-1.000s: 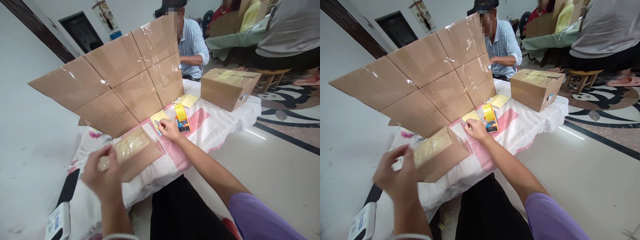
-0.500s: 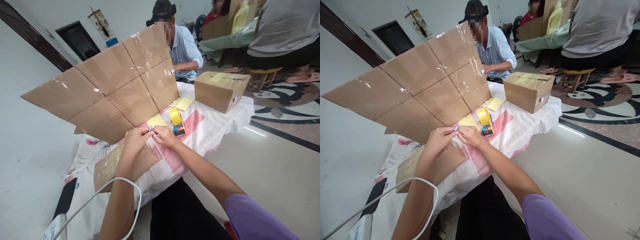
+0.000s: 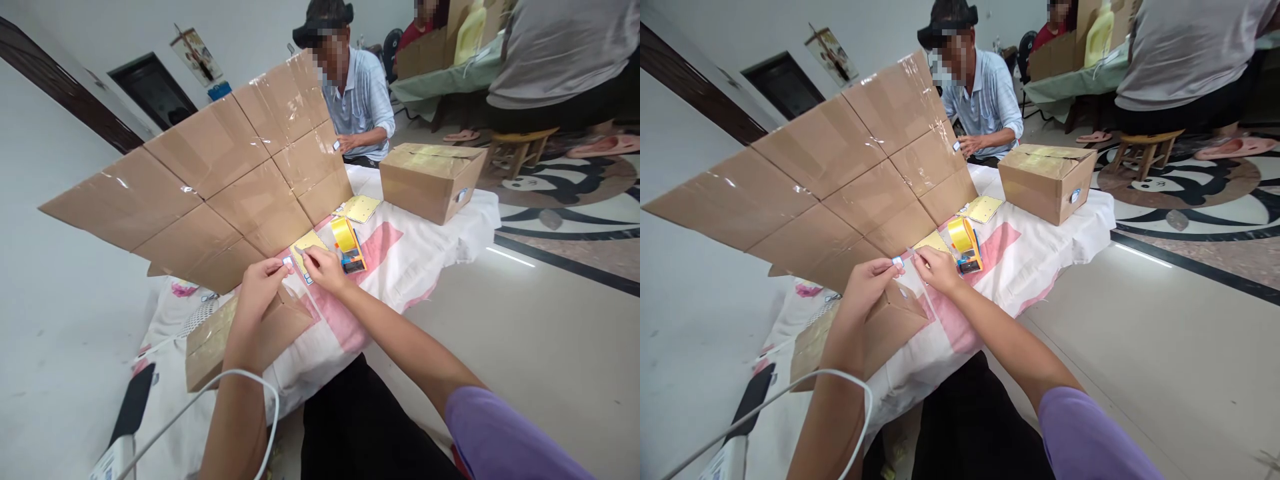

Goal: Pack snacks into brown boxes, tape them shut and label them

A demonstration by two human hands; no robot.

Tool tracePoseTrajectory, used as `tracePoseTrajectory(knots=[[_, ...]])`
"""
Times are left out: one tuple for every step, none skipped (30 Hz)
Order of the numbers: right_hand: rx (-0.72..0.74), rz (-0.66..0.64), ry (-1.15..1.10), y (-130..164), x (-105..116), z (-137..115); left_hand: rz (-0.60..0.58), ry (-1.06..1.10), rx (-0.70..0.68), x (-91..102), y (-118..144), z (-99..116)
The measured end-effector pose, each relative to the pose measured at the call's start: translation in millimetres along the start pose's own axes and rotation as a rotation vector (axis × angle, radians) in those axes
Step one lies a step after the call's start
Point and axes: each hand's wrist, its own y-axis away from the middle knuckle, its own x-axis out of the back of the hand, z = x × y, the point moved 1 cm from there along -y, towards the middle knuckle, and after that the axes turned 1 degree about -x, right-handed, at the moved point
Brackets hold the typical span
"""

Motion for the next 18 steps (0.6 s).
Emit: tracePoseTrajectory(knots=[[-0.053, -0.018, 0.017, -0.9, -0.2, 1.6, 0.006, 0.008, 0.000, -0.1, 0.3, -0.9], [-0.105, -0.049, 0.044, -1.9, -0.5, 3.4, 0.014, 0.019, -0.002, -0.2, 0.8, -1.3], [-0.154, -0.093, 0.083, -2.9, -1.2, 5.4, 0.023, 0.031, -0.006, -0.4, 1.3, -1.3], [-0.201, -0.147, 0.136, -3.8, -2.1, 7.5, 0.032, 0.043, -0.009, -0.5, 1.9, -1.0], [-0.242, -0.212, 0.201, -4.6, -3.3, 9.8, 0.038, 0.052, -0.010, -0.7, 2.5, -0.6], [-0.281, -0.288, 0.278, -5.1, -4.9, 12.1, 0.043, 0.059, -0.009, -0.8, 3.0, -0.2], [-0.319, -0.369, 0.357, -5.2, -6.9, 14.5, 0.049, 0.061, -0.004, -0.8, 3.4, 0.2], [-0.355, -0.443, 0.428, -5.1, -9.0, 16.8, 0.054, 0.062, 0.000, -0.8, 3.7, 0.4], [-0.387, -0.504, 0.484, -4.5, -11.1, 18.9, 0.059, 0.061, 0.000, -0.7, 3.9, 0.5], [-0.414, -0.547, 0.524, -3.7, -13.2, 20.5, 0.060, 0.058, -0.003, -0.6, 4.1, 0.4], [-0.434, -0.569, 0.547, -2.7, -15.0, 21.6, 0.060, 0.057, -0.010, -0.4, 4.3, 0.2], [-0.445, -0.575, 0.557, -1.7, -16.4, 22.0, 0.059, 0.056, -0.019, -0.3, 4.6, -0.1], [-0.449, -0.576, 0.565, -0.7, -17.3, 21.7, 0.059, 0.055, -0.028, -0.1, 4.9, -0.4], [-0.450, -0.561, 0.572, 0.1, -17.5, 20.5, 0.060, 0.055, -0.035, 0.0, 5.2, -0.8], [-0.443, -0.523, 0.564, 0.4, -16.8, 18.4, 0.061, 0.055, -0.041, 0.0, 5.6, -1.3], [-0.426, -0.455, 0.524, 0.2, -15.3, 15.4, 0.065, 0.054, -0.047, -0.1, 5.9, -1.6], [-0.396, -0.371, 0.438, -0.4, -13.1, 11.7, 0.066, 0.053, -0.053, -0.2, 6.2, -1.9], [-0.353, -0.286, 0.301, -1.4, -10.6, 7.5, 0.068, 0.051, -0.056, -0.4, 6.4, -2.1]])
